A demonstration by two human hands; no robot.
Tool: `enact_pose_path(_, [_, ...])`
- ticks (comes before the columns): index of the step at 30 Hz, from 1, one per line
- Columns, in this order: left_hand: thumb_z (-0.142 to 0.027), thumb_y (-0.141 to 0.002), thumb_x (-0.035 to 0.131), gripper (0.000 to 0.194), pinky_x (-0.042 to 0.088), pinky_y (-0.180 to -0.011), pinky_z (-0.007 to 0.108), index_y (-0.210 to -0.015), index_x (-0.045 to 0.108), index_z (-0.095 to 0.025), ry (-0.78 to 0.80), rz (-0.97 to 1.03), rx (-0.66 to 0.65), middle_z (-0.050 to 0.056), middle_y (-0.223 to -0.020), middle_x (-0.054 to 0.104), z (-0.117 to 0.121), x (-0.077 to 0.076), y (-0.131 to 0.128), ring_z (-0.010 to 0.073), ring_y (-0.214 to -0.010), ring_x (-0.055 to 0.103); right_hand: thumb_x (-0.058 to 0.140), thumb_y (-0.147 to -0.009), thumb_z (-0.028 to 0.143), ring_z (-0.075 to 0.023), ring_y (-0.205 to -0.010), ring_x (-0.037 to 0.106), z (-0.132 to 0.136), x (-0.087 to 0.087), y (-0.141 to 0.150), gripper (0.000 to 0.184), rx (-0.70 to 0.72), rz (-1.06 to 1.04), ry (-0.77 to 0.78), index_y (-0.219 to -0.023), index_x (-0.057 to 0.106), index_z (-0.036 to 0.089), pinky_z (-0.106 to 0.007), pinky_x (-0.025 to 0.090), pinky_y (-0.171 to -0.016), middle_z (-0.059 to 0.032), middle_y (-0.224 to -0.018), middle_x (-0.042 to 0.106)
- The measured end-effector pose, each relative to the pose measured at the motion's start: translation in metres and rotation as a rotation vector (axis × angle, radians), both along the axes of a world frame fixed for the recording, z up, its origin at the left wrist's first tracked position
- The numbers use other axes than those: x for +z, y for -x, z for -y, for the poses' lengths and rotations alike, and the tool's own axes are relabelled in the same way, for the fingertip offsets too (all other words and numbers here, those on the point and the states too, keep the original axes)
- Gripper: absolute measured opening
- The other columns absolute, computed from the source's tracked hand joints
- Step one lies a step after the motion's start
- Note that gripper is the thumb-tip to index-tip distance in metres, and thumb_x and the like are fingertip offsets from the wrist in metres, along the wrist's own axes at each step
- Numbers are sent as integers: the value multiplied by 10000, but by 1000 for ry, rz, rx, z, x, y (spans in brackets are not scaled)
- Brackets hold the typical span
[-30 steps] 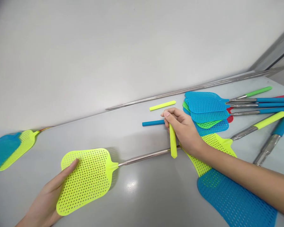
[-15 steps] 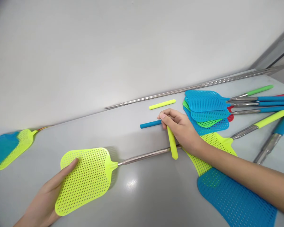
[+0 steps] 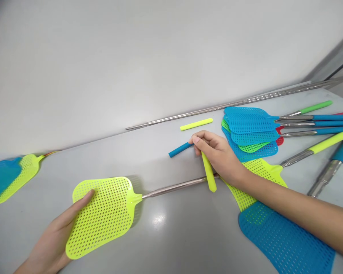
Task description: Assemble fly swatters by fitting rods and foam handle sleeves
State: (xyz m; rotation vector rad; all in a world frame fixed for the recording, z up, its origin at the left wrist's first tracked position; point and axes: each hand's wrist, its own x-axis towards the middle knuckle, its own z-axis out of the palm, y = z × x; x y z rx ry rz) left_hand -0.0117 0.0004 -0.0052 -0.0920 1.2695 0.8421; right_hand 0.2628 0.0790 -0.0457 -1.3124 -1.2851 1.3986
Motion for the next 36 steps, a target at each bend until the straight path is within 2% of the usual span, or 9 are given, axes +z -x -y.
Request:
enact_pose_path(9, [-294,-720,578,310,417,-880,328,-1022,618,-231,2,3,-21,43,-920,680,-1,0,1,229,-898,605,476,-766,431,-51,-414,316,0,3,2,233,-2,10,40,-808,534,209,-159,200,-291,34,-600,408])
enact_pose_path(14, [-287,-689,613,295,421,-874,338,-981,636,-250,-5,6,-26,24,-925,679,1,-10,8,229,-899,604,467,-773,423,-55,-429,335,1,4,2,228,1,47,10,-809,545,211,-150,216,-295,33,-598,411])
enact_pose_path(19, [-283,-678,619,335,442,-847,344,-1008,623,-230,-40,32,-42,43,-921,679,4,-19,15,239,-882,610,458,-784,406,-43,-391,293,1,6,2,214,25,70,1,-799,545,211,-160,206,-297,41,-583,417])
enact_pose_path(27, [-280,-675,622,331,488,-777,326,-1005,620,-256,-37,40,-43,10,-809,701,4,-19,14,227,-823,631,466,-792,370,-83,-530,391,1,4,3,190,62,115,-106,-774,552,201,-198,310,-462,22,-578,443])
enact_pose_path(32, [-287,-688,608,344,472,-806,345,-1030,606,-254,-37,7,-36,19,-839,697,5,-19,14,238,-876,613,452,-798,388,-90,-527,384,1,6,3,208,85,174,-128,-767,552,208,-212,309,-475,19,-571,442])
enact_pose_path(36, [-277,-669,626,299,493,-765,328,-967,638,-251,-38,-12,-29,25,-855,695,4,-19,12,234,-829,629,459,-791,398,-85,-517,367,2,7,3,213,97,203,-138,-763,556,211,-216,295,-470,26,-568,444])
